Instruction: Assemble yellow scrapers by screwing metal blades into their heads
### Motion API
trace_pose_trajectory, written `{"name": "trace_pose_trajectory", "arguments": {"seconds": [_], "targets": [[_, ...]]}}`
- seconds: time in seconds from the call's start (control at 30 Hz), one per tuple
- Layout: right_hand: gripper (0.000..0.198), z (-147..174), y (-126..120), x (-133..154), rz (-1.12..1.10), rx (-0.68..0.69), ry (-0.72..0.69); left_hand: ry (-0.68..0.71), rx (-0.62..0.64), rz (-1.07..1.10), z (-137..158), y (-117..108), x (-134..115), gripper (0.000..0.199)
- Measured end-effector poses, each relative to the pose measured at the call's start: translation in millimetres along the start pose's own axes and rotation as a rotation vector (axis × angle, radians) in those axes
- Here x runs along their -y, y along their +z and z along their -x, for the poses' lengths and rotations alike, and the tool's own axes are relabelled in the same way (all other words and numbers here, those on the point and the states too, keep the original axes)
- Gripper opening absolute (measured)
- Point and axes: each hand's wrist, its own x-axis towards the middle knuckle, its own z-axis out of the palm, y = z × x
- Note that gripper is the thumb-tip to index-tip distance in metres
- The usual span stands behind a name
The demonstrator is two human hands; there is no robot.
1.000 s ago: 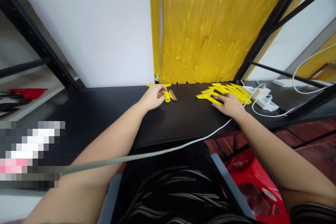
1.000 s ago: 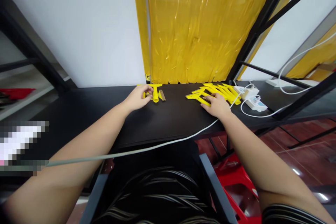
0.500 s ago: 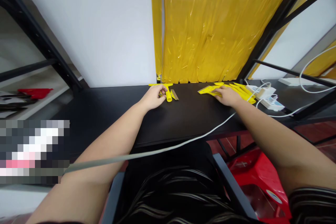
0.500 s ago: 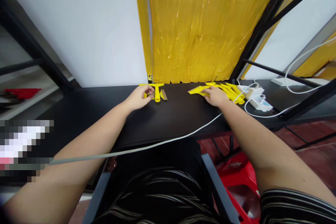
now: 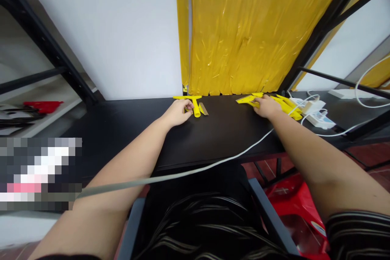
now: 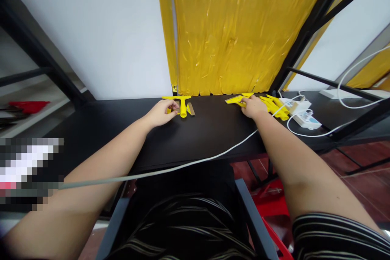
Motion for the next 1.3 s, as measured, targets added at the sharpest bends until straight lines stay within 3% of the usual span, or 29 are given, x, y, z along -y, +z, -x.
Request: {"name": "trace_pose_trajectory", "arguments": {"seconds": [0.1,0.2,0.3,0.37,0.43,0.47,0.53,0.63,0.7,0.83,0.93,1.13,1.2,1.3], "targets": [[0.048,-0.8,-12.0,22.7,-0.061,-0.096,0.058,-0.031,0.002,0.016,-0.4,0.0,3.6,0.016],[0.044,-8.0,-32.4,54.1,-0.285,-0.168,0.141,-0.067,-0.004,0.035,-0.6,-0.8,5.6,0.014],[0.031,-19.2,-54.5,88.3,-0.805,-0.029,0.239,-0.083,-0.013,0.028,-0.5,-2.4,7.6,0.01],[0.026,-25.2,-62.1,109.9,-1.185,0.145,0.168,-0.085,-0.02,0.023,0.1,-3.7,9.3,0.009],[0.026,-28.5,-59.2,128.2,-1.38,0.227,0.082,-0.086,-0.026,0.028,1.1,-5.2,11.0,0.009],[0.027,-29.1,-53.8,135.3,-1.397,0.206,0.07,-0.088,-0.026,0.029,1.7,-6.0,11.8,0.009],[0.028,-28.9,-37.8,143.8,-1.273,0.104,0.1,-0.093,-0.026,0.019,2.8,-7.9,13.3,0.008],[0.022,-27.2,-14.1,142.8,-0.894,-0.022,0.07,-0.111,-0.024,0.012,3.5,-10.9,15.5,0.007],[0.018,-26.4,-6.5,138.1,-0.742,-0.045,0.055,-0.133,-0.027,0.025,3.4,-12.8,17.1,0.006],[0.021,-24.1,-11.0,141.8,-0.815,-0.026,0.059,-0.192,-0.063,0.013,3.1,-14.6,19.5,0.009],[0.019,-17.0,-17.0,162.6,-0.859,-0.12,-0.153,-0.25,-0.085,0.009,2.8,-14.3,20.1,0.011],[0.033,13.3,-23.7,215.1,-0.752,-0.095,-0.699,-0.274,-0.05,0.058,1.2,-12.1,21.2,0.021],[0.041,22.7,-27.8,225.5,-0.604,-0.099,-0.748,-0.262,-0.042,0.053,0.8,-11.2,21.7,0.02],[0.047,30.7,-32.9,232.8,-0.402,-0.057,-0.709,-0.238,-0.04,0.037,0.8,-10.2,22.5,0.015]]}}
